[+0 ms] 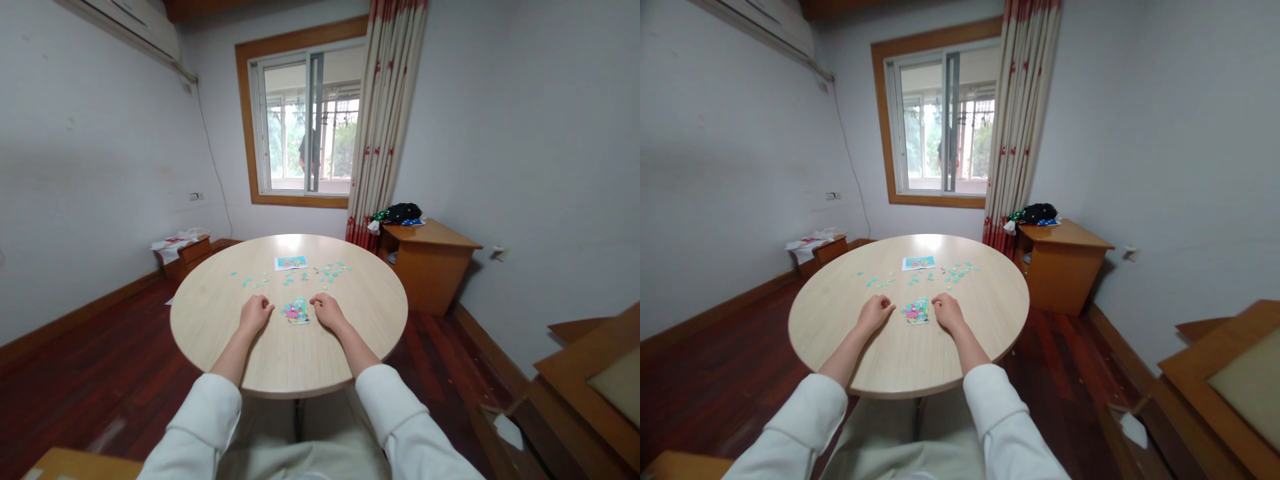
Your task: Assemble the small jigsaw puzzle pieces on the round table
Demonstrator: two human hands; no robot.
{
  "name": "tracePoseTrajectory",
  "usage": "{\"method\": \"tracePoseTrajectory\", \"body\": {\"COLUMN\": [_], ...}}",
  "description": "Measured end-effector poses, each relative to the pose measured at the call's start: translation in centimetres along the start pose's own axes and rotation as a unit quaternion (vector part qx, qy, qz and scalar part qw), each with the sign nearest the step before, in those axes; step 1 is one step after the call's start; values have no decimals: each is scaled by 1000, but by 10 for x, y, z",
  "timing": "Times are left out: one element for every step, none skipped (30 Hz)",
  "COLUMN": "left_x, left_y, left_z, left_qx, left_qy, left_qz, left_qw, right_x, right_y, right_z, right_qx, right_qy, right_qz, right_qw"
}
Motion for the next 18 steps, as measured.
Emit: {"method": "tracePoseTrajectory", "body": {"left_x": [0, 0, -1, -1, -2, -2, -2, -3, -3, -3, -3, -3, -3, -2, -2, -2, -2, -2], "left_y": [-1, -1, -2, -3, -3, -4, -4, -4, -4, -4, -5, -5, -5, -5, -5, -5, -5, -5], "left_z": [-1, -1, -2, -3, -3, -3, -3, -4, -4, -4, -4, -4, -4, -4, -4, -4, -4, -5], "left_qx": [3, 6, 8, 10, 12, 14, 16, 19, 21, 22, 22, 23, 22, 20, 18, 16, 13, 12], "left_qy": [4, 8, 11, 15, 18, 22, 24, 25, 25, 25, 24, 23, 21, 19, 16, 13, 12, 12], "left_qz": [-4, -7, -9, -11, -13, -15, -16, -18, -18, -18, -18, -16, -14, -13, -12, -12, -13, -14], "left_qw": [1000, 1000, 1000, 1000, 1000, 1000, 999, 999, 999, 999, 999, 999, 999, 1000, 1000, 1000, 1000, 1000], "right_x": [0, 0, 0, 0, 0, -1, -1, -2, -3, -3, -4, -4, -4, -5, -5, -5, -5, -5], "right_y": [0, -1, -1, -1, -1, -1, -1, 0, 0, 1, 1, 1, 1, 1, 1, 2, 2, 2], "right_z": [0, -1, -1, -1, -1, -1, -1, -1, -1, -1, -1, -1, 0, 0, 0, 0, 0, 0], "right_qx": [-2, -5, -7, -7, -7, -8, -9, -10, -12, -13, -15, -15, -14, -14, -14, -15, -16, -18], "right_qy": [3, 6, 9, 13, 16, 20, 24, 28, 33, 38, 42, 45, 46, 47, 46, 46, 47, 48], "right_qz": [1, 2, 3, 5, 7, 10, 11, 12, 14, 15, 16, 16, 17, 17, 16, 16, 16, 15], "right_qw": [1000, 1000, 1000, 1000, 1000, 1000, 1000, 999, 999, 999, 999, 999, 999, 999, 999, 999, 999, 999]}}
Point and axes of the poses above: each hand's wrist, its own y-axis towards the middle knuckle, its own z-axis out of the palm, x = y × z, the point moved 6 cm from there along y, towards the middle knuckle, and after that the axes turned 5 degrees about -z, right-handed, at the moved point
